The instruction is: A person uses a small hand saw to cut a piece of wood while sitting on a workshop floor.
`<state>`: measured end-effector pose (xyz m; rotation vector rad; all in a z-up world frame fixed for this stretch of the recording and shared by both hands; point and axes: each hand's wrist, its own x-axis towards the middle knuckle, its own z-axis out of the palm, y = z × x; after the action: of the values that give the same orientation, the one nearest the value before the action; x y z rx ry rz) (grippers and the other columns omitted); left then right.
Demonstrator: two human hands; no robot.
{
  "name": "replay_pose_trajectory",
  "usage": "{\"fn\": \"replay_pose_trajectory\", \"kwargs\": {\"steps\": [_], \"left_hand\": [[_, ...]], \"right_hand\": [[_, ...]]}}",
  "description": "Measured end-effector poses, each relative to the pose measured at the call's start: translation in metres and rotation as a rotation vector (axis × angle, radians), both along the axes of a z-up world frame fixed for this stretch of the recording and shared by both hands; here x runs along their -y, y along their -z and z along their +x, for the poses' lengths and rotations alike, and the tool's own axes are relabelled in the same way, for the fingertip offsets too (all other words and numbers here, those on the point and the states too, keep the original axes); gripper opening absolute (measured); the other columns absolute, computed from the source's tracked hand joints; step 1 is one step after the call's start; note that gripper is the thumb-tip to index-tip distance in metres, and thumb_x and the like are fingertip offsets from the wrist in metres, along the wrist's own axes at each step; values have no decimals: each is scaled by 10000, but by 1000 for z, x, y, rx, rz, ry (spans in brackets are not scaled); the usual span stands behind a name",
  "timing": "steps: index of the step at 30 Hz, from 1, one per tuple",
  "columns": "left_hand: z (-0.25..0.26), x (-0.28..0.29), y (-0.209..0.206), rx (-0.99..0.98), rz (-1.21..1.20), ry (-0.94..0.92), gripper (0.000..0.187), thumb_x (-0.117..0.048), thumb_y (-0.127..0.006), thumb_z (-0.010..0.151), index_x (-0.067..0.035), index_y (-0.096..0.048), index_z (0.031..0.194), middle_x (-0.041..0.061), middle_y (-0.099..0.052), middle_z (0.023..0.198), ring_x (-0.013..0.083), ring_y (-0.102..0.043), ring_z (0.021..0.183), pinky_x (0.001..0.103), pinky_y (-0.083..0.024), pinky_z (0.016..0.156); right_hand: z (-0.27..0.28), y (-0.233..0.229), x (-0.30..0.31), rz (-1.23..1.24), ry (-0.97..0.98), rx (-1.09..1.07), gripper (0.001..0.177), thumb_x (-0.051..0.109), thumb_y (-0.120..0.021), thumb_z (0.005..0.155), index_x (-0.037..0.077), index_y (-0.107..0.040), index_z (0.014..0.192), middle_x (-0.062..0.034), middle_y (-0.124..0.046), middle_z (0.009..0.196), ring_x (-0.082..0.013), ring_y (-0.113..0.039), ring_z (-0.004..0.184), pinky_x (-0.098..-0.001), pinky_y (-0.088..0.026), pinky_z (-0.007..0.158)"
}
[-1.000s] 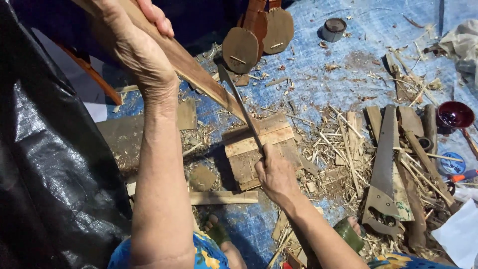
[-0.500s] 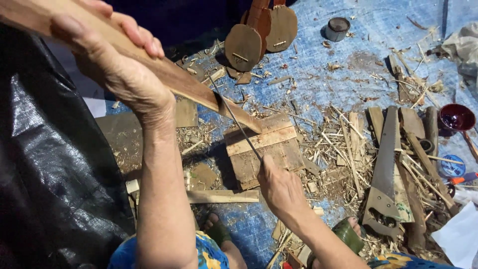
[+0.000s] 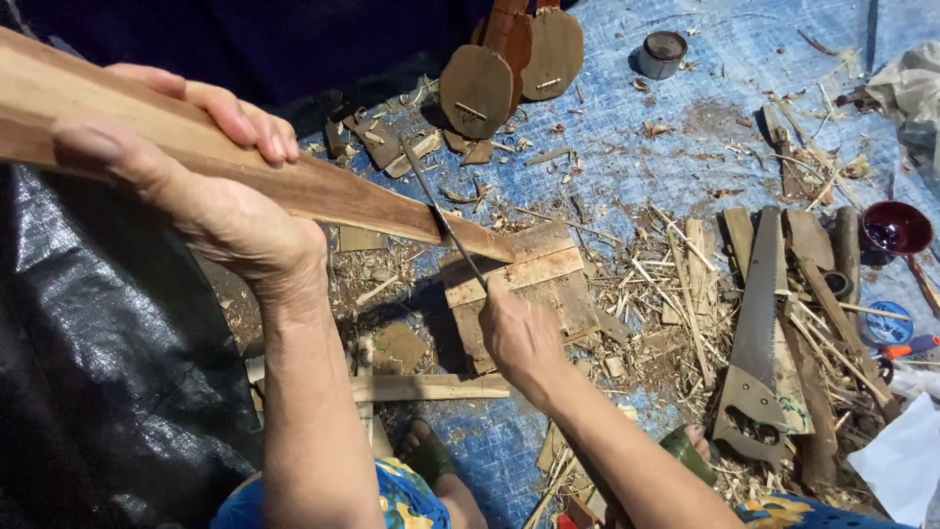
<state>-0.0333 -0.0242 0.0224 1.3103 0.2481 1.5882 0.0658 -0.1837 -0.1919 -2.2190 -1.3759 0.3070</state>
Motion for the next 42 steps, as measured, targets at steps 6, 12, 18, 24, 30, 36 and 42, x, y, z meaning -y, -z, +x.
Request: {"fn": "replay_pose_trajectory", "kwargs": {"steps": [6,12,18,24,30,36,42], "left_hand": [[-9,-11,5,-37,7,-116,815,-865,-485,752,-118,-446,1076,48,-454,705,169,-442,568,309,-423,554],[-8,-19,11,27,72,-44,755,-800,-448,835,-96,-456,1109,63,-448,706,184,-415,557,331,-414,554],[-7,-17,14,68,14,-3,726,-768,-486,831,-114,-477,1146,69,-427,719,183,-366,556,319,-353,543],[-7,1,1,-46,-14,-90,827,-861,-473,738,-100,-445,1059,44,-460,682,166,-445,550,308,-437,557],[-11,-28,28,68,59,-40,679,-710,-413,918,-107,-477,1225,77,-450,795,198,-393,620,334,-366,598],[-4,-19,14,99,-86,-179,732,-754,-483,751,-66,-548,992,82,-472,698,176,-409,552,319,-412,521],[-11,-20,14,43,-45,-175,764,-806,-493,757,-110,-487,1072,48,-453,718,159,-390,554,302,-387,528]], "right_hand": [[-22,-40,20,-42,-33,-128,192,149,-287,1088,59,-456,1097,-14,-578,563,-140,-489,369,-294,-398,257],[5,0,9,-129,56,-3,653,122,-421,977,104,-193,1589,-56,-545,536,-226,-516,417,-413,-416,336],[-23,-19,21,35,31,-134,398,137,-579,895,69,-475,1273,-131,-681,639,-335,-609,450,-481,-447,396],[-16,-12,30,34,8,-135,317,143,-454,991,27,-446,1286,-47,-588,525,-205,-531,386,-364,-457,301],[-1,53,24,-94,151,-185,249,208,-538,887,133,-538,1125,-208,-719,801,-475,-660,698,-569,-497,597],[-30,22,24,200,-44,-183,120,112,-477,993,36,-428,914,-64,-559,526,-239,-535,372,-398,-451,332],[-4,63,25,-28,27,-200,65,80,-493,1000,82,-431,980,-31,-600,614,-188,-526,431,-377,-474,346]]}}
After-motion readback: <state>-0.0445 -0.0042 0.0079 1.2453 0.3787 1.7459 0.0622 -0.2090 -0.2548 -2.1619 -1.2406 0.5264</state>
